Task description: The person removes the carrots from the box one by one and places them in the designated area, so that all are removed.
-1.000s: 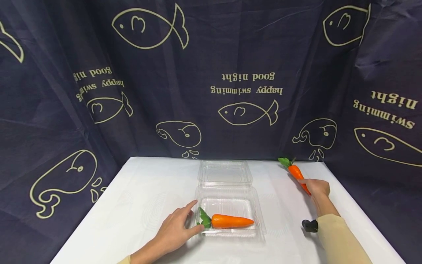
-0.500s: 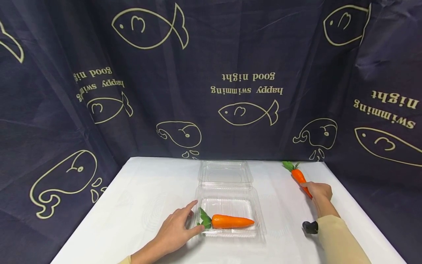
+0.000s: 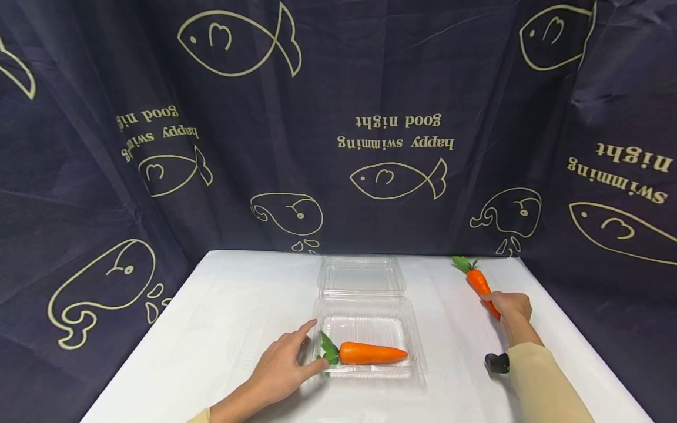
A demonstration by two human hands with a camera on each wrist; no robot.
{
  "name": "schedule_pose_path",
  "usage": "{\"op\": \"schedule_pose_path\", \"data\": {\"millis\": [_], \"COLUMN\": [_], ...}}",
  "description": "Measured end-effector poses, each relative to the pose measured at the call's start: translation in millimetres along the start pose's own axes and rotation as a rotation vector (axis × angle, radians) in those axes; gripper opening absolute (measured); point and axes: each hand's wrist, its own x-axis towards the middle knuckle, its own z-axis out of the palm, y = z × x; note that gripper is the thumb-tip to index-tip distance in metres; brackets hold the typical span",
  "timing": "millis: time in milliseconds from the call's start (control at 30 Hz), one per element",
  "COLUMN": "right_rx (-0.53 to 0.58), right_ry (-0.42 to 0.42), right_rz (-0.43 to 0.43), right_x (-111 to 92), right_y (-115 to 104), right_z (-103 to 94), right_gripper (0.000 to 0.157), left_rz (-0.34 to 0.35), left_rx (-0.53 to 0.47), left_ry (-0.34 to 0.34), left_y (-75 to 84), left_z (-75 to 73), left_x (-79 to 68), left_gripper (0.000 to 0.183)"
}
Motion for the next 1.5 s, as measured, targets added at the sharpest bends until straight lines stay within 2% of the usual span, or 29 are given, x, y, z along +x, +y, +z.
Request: {"op": "schedule_pose_path", "data": {"millis": [433,1500], "right_rx": [0.007,-0.008], "right_ry": [-0.001,0.041], "right_rz": [0.027,0.01], "right_x": [0.1,-3.7], "right_y": [-0.6,-1.2], "right_z": [0.9,2.3], "right_gripper": [0.072,0.071], "left_rz": [0.0,-0.001], "left_rx": [0.001,0.007], "left_ry": [-0.001,0.003], "left_y": [-1.3,-0.6], "left_z": [1.0,1.3], "left_x": [0.1,-0.3], "left_gripper": [0.083,0.082]}}
